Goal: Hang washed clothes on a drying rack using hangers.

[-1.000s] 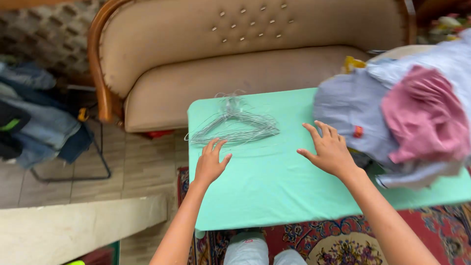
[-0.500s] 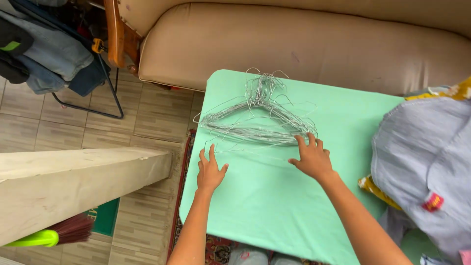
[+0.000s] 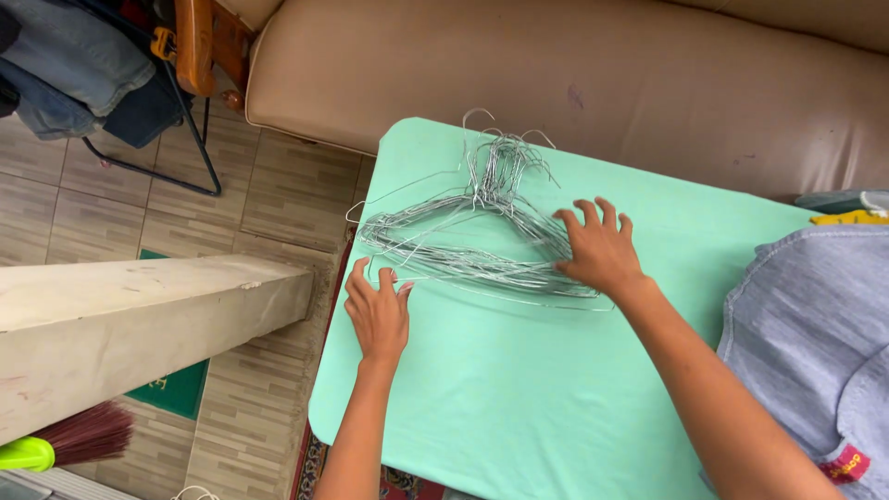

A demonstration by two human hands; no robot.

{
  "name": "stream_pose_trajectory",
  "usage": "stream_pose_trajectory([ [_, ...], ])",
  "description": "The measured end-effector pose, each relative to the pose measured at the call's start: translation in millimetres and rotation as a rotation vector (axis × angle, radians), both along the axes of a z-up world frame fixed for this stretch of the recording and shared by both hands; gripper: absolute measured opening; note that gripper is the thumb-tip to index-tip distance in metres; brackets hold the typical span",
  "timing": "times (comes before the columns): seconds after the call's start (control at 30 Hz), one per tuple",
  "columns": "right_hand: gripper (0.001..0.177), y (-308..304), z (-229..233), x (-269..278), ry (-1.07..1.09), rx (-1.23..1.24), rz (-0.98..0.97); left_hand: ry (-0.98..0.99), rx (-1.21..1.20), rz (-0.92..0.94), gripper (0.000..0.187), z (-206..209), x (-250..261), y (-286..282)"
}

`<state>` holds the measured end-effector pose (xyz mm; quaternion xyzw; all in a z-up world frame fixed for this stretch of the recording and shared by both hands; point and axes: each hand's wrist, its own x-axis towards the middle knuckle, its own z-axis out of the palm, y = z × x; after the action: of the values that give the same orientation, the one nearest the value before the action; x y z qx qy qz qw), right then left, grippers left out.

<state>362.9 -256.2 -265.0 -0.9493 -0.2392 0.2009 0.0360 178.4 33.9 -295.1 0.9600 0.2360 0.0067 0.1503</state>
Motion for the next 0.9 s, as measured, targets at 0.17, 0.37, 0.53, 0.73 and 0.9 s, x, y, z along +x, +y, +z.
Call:
stream_pose_trajectory([
  [0.17, 0.067, -12, 14, -31, -0.059, 0.129, 0.067, -0.099, -0.02, -0.048, 0.037, 38, -14, -10],
  [0.37, 0.06, -9, 34, -56, 0.082, 0.23, 0.081, -0.123, -0.196, -0.105, 0.029, 49, -28, -33],
  [0.53, 0.064, -16, -6, -67, 0.265, 0.377, -0.228, -0.051, -0.379, 0.003, 0.023, 39, -29, -40],
  [0.73, 0.043, -13, 18, -73, 0.44, 0.598, -0.521, 0.1, -0.748, 0.14, 0.054, 36, -25, -24],
  [0.9, 0.024, -1, 56, -90, 0.322, 0.459, -0.434, 0.074, -1.068, 0.149, 0.043, 18, -33, -22],
])
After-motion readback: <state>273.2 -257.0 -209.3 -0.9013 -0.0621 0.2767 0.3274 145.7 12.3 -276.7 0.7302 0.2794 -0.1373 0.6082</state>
